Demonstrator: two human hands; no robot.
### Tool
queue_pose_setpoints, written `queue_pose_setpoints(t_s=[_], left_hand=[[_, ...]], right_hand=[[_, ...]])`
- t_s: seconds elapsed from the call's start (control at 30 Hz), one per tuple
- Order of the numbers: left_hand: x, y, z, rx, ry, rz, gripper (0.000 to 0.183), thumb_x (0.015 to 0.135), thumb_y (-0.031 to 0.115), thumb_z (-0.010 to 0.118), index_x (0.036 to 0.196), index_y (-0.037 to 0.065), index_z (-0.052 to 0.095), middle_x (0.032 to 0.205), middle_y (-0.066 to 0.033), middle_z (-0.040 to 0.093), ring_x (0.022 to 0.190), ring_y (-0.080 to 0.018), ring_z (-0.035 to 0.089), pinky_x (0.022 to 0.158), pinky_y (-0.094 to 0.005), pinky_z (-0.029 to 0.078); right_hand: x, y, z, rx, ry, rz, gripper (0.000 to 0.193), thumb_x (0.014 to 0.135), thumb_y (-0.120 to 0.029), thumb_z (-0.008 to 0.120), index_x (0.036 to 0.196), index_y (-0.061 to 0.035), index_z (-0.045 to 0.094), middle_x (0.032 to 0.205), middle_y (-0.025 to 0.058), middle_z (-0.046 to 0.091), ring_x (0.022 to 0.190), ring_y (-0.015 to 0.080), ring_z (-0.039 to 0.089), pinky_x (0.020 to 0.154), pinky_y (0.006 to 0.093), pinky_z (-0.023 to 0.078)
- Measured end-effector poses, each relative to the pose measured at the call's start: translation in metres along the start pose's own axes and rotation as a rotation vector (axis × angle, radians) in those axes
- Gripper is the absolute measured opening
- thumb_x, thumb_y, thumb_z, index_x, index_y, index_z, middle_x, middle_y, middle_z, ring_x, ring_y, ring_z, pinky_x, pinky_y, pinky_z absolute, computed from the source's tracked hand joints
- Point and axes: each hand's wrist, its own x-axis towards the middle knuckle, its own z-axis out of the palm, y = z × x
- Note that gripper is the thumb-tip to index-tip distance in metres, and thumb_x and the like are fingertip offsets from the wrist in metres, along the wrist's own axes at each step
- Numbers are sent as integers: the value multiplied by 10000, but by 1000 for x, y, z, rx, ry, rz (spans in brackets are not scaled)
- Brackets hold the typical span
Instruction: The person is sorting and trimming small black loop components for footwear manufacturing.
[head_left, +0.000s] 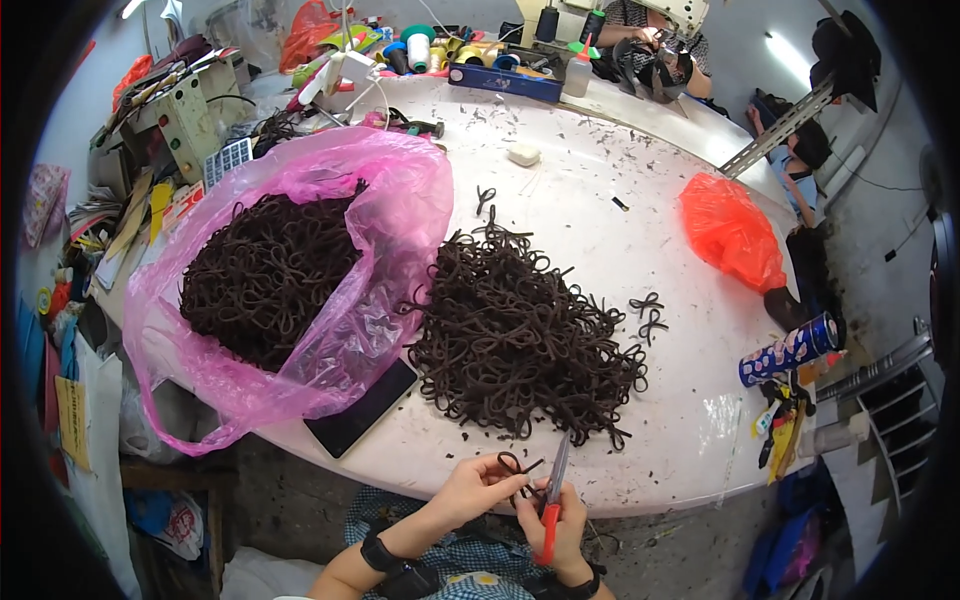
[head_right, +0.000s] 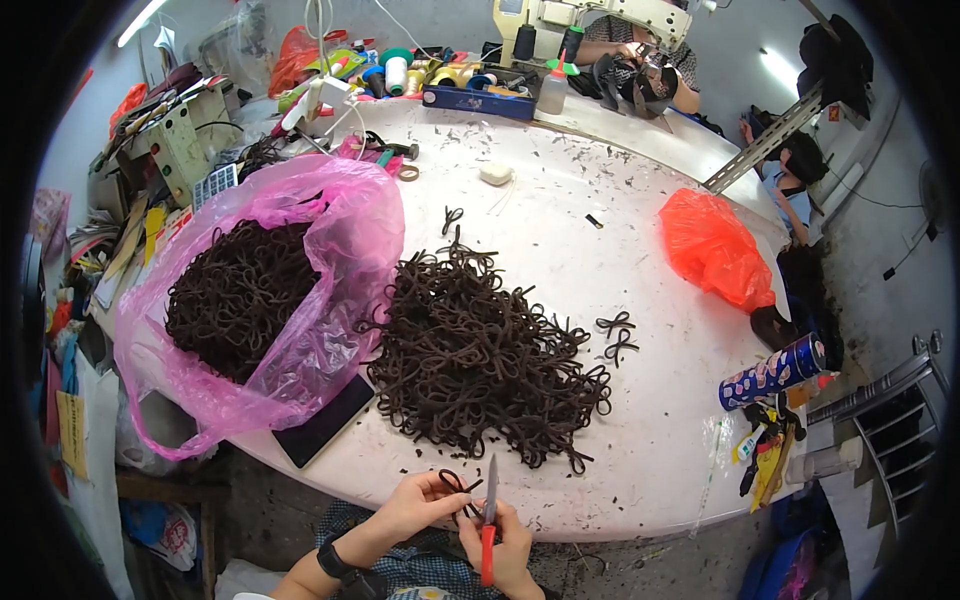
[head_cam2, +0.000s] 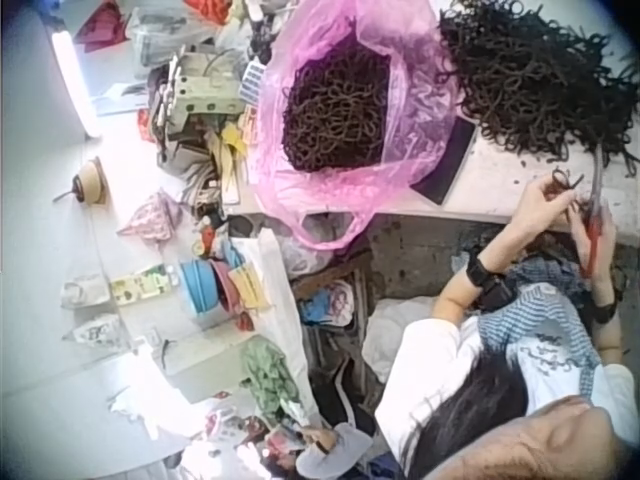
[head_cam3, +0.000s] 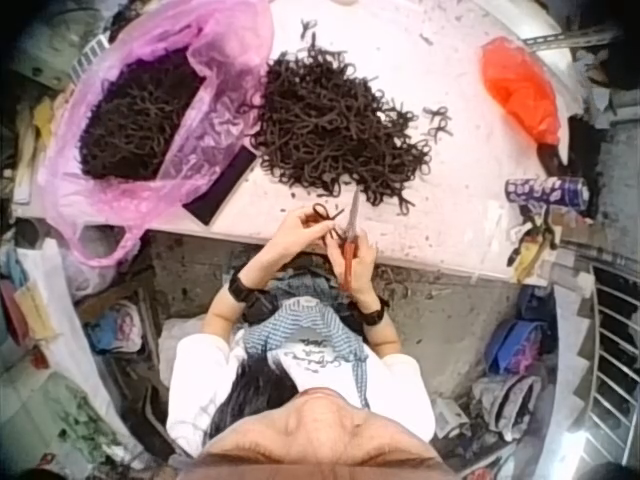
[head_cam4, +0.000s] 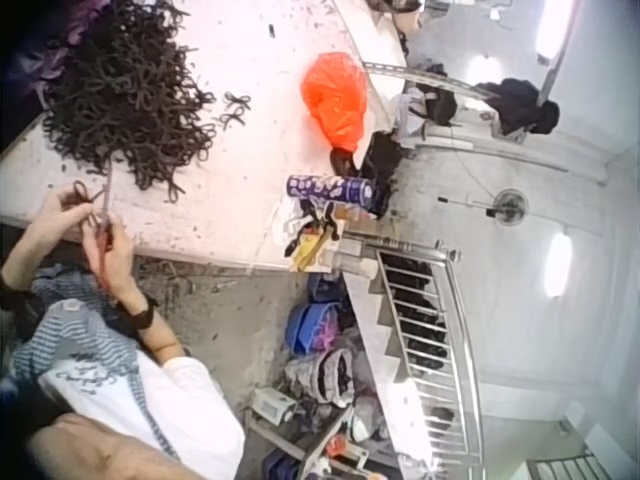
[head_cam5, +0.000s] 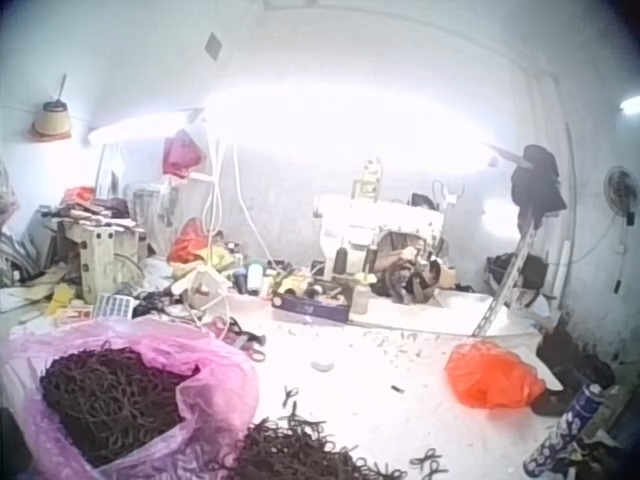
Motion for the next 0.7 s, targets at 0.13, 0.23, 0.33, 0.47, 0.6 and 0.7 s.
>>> queue_pose_setpoints(t_s=[0.13,0.23,0.33,0.47,0.6,0.7], left_hand=[[-2,12,-6,26,52,30,130,771,96,588,851,-5,568,718,4,555,616,-42,503,557,-168,406],[-3,13,-10,3,57,47,155,766,108,598,863,-11,576,723,-10,567,619,-55,513,571,-181,414],[-9,18,-10,-31,39,35,165,765,102,597,876,-19,577,725,-22,575,627,-63,523,576,-188,420],[-11,24,-6,0,38,14,161,771,42,564,886,-70,557,731,-68,572,615,-112,542,577,-228,448],[-12,25,-3,21,20,-5,168,767,36,569,898,-68,559,735,-67,571,619,-109,544,575,-229,453],[-12,23,-4,46,6,-21,170,767,38,572,901,-65,561,750,-67,576,627,-104,546,579,-223,456]], right_hand=[[-2,3,-13,375,-102,328,319,735,-124,625,984,4,474,658,32,533,541,58,485,499,180,396],[-1,3,-16,271,-152,267,575,753,-522,489,984,1,436,623,17,510,459,62,436,430,177,366],[-5,3,-18,192,-208,277,582,764,-531,461,991,4,433,620,18,507,487,87,458,466,204,381],[-9,-4,-22,60,-319,285,590,767,-544,443,990,2,435,606,29,502,513,103,478,495,225,391],[-8,-1,-23,24,-366,294,566,768,-539,451,964,-8,455,597,24,498,511,104,482,496,231,392],[-6,-8,-21,36,-347,285,562,765,-541,459,953,-12,467,593,21,496,513,107,487,496,235,393]])
